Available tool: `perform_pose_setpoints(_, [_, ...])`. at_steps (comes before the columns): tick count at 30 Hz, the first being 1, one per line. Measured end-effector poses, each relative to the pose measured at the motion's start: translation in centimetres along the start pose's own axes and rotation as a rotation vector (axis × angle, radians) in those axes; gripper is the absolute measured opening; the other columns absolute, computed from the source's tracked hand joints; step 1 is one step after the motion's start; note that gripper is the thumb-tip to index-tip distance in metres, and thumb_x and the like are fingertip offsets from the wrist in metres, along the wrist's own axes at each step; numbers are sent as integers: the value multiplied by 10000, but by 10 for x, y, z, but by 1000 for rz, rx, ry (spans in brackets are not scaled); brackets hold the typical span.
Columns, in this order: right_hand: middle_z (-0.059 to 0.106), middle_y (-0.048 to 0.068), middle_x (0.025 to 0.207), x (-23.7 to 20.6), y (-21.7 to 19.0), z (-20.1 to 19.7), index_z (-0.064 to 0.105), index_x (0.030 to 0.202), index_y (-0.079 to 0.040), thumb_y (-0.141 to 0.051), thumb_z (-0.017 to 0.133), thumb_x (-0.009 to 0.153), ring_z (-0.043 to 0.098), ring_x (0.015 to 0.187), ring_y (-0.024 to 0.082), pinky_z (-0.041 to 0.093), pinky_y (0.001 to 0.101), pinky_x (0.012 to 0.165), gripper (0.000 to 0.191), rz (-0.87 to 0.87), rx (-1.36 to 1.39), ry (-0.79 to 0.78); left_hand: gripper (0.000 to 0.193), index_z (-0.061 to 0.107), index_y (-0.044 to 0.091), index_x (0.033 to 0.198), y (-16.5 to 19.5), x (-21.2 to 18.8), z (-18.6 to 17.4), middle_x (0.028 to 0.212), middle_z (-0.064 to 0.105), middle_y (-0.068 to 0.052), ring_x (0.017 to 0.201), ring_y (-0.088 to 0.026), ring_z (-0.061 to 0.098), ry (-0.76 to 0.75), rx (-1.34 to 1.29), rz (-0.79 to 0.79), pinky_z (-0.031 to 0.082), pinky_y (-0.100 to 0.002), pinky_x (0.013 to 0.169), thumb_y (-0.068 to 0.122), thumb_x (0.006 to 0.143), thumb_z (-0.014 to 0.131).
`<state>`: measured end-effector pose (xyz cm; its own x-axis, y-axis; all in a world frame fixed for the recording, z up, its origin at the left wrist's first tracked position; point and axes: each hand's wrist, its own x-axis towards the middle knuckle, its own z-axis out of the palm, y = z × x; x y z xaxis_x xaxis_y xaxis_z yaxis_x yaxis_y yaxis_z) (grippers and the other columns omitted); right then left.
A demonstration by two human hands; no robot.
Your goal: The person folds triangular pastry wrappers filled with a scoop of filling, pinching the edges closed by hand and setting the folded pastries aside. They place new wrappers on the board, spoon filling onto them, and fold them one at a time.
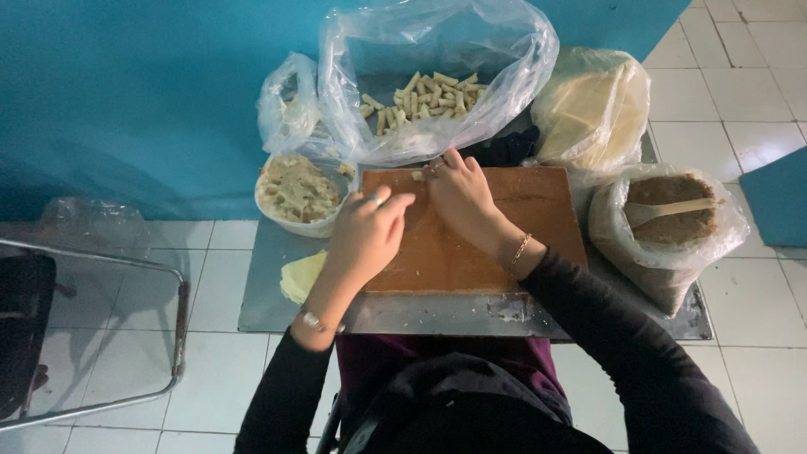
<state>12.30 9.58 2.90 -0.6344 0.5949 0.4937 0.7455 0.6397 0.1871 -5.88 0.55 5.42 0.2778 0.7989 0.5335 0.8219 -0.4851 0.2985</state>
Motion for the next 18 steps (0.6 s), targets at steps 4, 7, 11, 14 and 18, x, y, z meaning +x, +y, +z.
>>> perform_pose_setpoints(4, [684,19,1054,4,9,3,752,1026,-120,-148,675,791,578,1112,225,484,328,823,249,-30,1,21,117,705,69,1003,-25,-33,-45,878,708,-65,700,-232,667,-340,-451,-183,495,-339,653,107,968,600])
perform_pose_setpoints(7, [723,-21,1022,10,17,3,776,990,-189,-111,667,817,602,1082,220,504,353,894,220,59,202,-60,149,710,57,1004,-43,-71,-65,861,705,-63,685,-207,661,-431,-519,-319,503,-325,617,180,952,643])
perform_pose_setpoints(11, [749,8,1088,9,21,-6,786,1064,-159,-92,651,831,665,1086,237,552,356,876,277,55,364,38,188,722,59,1031,-63,-111,-68,913,655,-105,824,-263,663,-171,-248,-514,508,-372,723,195,901,710])
perform_pose_setpoints(14, [758,50,1051,6,9,-24,787,1089,-129,-122,712,851,732,939,249,580,363,772,250,116,561,-34,283,730,60,1074,-76,-119,-59,990,634,-138,973,-344,592,86,-19,-389,490,-419,809,210,838,778])
perform_pose_setpoints(18, [776,47,1086,11,4,-49,747,1063,-78,-103,787,858,785,775,184,618,268,675,210,118,932,7,350,739,75,1042,-77,-123,-53,1009,631,-148,986,-361,566,19,-14,-457,487,-440,796,245,752,839])
